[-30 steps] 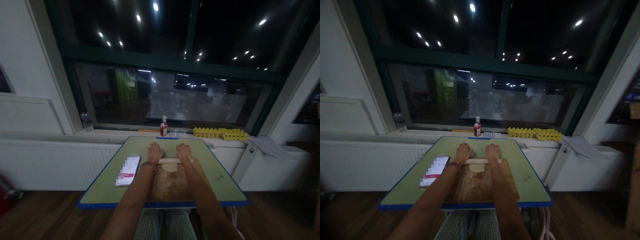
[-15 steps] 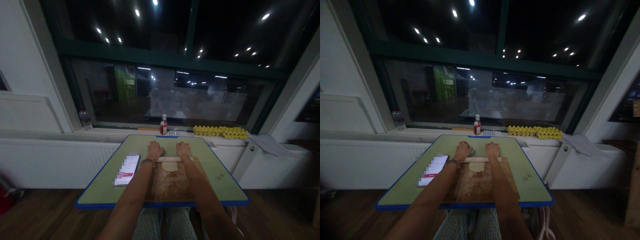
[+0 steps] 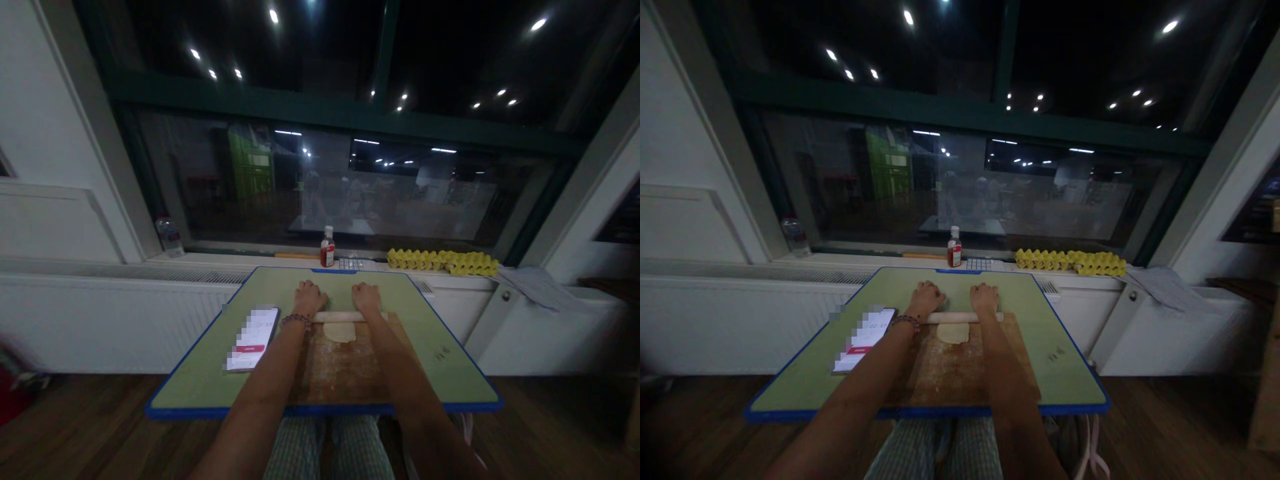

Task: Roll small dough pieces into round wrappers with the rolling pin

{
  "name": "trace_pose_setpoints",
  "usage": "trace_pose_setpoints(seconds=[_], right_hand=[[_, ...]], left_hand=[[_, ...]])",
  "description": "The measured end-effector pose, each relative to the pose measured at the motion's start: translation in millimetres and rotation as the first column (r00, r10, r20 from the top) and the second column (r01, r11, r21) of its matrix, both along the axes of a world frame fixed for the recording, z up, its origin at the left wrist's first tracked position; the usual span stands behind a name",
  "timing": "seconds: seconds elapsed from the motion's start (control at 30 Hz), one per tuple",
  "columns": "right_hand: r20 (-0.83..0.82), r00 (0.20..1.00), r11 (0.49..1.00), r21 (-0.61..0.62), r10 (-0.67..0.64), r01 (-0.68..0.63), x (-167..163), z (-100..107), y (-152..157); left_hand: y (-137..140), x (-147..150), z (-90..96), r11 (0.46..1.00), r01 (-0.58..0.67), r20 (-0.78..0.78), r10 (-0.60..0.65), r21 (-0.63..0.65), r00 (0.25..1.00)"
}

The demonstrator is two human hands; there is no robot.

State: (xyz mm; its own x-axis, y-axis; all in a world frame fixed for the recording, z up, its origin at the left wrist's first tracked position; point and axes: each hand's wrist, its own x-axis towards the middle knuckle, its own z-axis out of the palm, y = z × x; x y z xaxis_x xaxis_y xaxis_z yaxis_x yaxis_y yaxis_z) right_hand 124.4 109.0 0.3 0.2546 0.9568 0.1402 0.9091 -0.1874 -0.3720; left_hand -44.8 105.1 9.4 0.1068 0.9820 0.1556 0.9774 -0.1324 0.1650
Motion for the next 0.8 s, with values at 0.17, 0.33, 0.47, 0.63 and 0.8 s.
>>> trace_pose_setpoints(seconds=[0.17, 0.33, 0.47, 0.63, 0.8], right_hand=[[0.013, 1.0, 0.999, -0.036, 0.008, -0.007, 0, -1, -2], [0.035, 0.999, 0.997, -0.079, 0.019, -0.016, -2, -6, -8], [0.055, 0.998, 0.994, -0.107, -0.004, 0.009, -3, -9, -10], [0.08, 0.996, 0.989, -0.143, 0.044, -0.032, -2, -12, -9], [0.104, 0.99, 0.985, -0.152, 0.096, -0.079, 0, -11, -11]], left_hand=[[-3, 0, 0.8, 1.0, 0.005, -0.002, -0.005, 0.013, 1.0], [-9, -2, -0.2, 1.0, -0.014, -0.002, 0.014, -0.001, 1.0], [-13, -2, -0.7, 0.999, -0.029, -0.001, 0.029, -0.028, 1.0], [-16, -2, -1.5, 0.999, -0.024, -0.014, 0.023, -0.042, 1.0], [-21, -1, 0.7, 0.997, -0.026, -0.014, 0.025, -0.075, 1.0]])
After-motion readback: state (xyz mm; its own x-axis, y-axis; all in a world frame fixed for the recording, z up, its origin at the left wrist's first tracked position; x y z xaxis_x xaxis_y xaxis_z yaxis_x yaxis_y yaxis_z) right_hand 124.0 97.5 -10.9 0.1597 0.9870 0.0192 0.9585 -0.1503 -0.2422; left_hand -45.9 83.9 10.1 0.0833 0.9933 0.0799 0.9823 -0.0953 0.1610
